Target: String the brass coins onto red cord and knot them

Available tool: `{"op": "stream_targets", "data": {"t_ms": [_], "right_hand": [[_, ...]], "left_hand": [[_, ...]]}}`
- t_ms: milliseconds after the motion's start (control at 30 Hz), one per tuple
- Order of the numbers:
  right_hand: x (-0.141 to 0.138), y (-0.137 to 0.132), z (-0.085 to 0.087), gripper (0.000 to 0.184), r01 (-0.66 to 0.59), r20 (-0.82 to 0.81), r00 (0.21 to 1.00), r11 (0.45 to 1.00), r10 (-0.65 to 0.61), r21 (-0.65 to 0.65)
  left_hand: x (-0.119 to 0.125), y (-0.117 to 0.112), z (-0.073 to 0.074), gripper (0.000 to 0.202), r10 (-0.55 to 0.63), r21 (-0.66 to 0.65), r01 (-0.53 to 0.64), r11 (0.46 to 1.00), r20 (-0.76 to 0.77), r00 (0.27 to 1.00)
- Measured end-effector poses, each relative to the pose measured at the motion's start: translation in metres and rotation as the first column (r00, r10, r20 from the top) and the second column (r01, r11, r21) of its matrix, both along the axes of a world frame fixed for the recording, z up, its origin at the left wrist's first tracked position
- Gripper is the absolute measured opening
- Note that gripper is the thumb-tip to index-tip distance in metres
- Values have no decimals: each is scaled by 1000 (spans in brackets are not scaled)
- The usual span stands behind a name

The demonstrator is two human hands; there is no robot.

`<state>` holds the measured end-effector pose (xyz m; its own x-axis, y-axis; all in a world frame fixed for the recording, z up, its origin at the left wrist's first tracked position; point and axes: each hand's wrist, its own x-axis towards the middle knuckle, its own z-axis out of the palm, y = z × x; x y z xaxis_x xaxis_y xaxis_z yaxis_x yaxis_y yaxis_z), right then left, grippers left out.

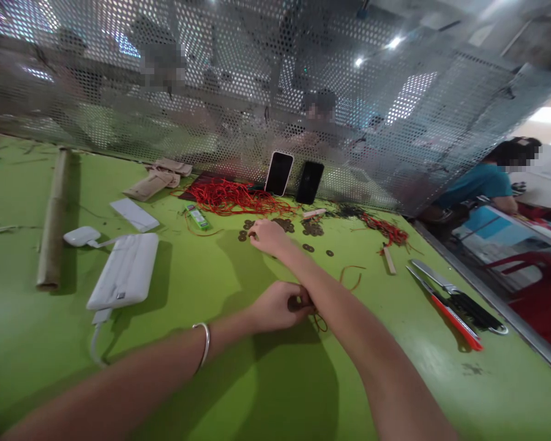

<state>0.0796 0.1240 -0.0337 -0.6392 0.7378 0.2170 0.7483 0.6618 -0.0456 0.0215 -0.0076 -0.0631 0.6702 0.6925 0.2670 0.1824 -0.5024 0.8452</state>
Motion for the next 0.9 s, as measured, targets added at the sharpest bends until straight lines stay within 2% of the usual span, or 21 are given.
{"op": "stream_targets", "data": {"t_ms": [267,600,700,900], "right_hand": [[-5,-5,1,25,-105,-4,994,994,105,-22],[3,-1,7,30,-46,-45,998,999,46,-20],[1,0,7,35,-67,-17,998,996,66,-54],[-5,-28,-1,49,-168,70,981,973,180,-160]], "left_hand": [[0,-1,-1,13,-7,22,7,1000,2,1000],[0,-1,1,17,10,18,-10,1000,-22,1000],[0,-1,0,18,5,30,-4,1000,-28,1000],[0,-7,1,15,-15,72,20,997,-70,997]]}}
